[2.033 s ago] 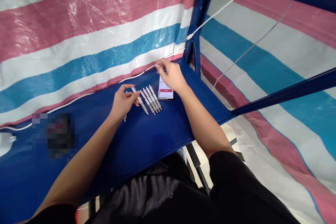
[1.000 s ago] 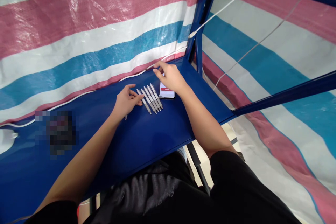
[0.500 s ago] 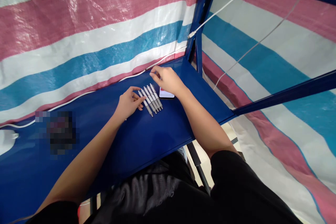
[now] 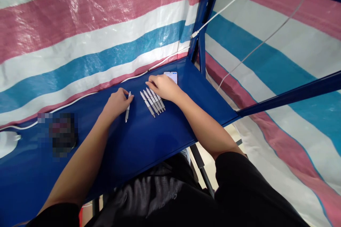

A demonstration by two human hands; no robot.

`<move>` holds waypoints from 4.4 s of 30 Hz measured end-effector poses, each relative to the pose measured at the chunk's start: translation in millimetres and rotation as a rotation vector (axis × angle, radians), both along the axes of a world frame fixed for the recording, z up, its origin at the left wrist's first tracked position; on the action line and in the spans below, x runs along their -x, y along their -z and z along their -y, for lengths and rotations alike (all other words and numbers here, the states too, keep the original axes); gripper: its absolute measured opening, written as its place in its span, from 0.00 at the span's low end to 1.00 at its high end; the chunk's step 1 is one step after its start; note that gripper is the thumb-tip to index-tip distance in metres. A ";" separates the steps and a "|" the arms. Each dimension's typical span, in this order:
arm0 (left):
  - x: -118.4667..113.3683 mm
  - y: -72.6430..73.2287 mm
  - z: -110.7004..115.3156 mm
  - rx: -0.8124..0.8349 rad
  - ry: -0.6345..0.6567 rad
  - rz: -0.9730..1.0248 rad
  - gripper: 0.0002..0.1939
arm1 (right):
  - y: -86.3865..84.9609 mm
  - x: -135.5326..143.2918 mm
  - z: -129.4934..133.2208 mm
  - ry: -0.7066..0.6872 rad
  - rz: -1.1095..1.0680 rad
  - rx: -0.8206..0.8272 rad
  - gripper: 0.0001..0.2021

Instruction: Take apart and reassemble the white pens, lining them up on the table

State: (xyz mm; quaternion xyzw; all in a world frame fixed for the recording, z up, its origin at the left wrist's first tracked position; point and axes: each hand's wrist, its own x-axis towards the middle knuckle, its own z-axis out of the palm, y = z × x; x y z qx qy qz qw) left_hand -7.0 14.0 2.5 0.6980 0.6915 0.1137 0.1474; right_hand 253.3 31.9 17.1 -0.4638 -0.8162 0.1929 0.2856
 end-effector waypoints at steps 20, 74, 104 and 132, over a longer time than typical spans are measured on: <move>-1.3 -23.7 -3.1 -0.125 0.179 1.075 0.17 | -1.2 44.2 28.1 -0.133 -0.748 0.533 0.37; 22.5 17.3 -14.5 0.091 0.131 1.015 0.27 | 19.3 6.8 -11.7 -0.056 -0.605 0.204 0.14; 27.9 21.6 -17.6 0.096 0.146 1.128 0.30 | 22.1 14.4 -15.7 -0.017 -0.878 0.245 0.27; 27.0 24.8 -16.5 0.111 0.057 1.190 0.28 | 13.3 12.5 5.1 -0.098 -0.269 0.201 0.31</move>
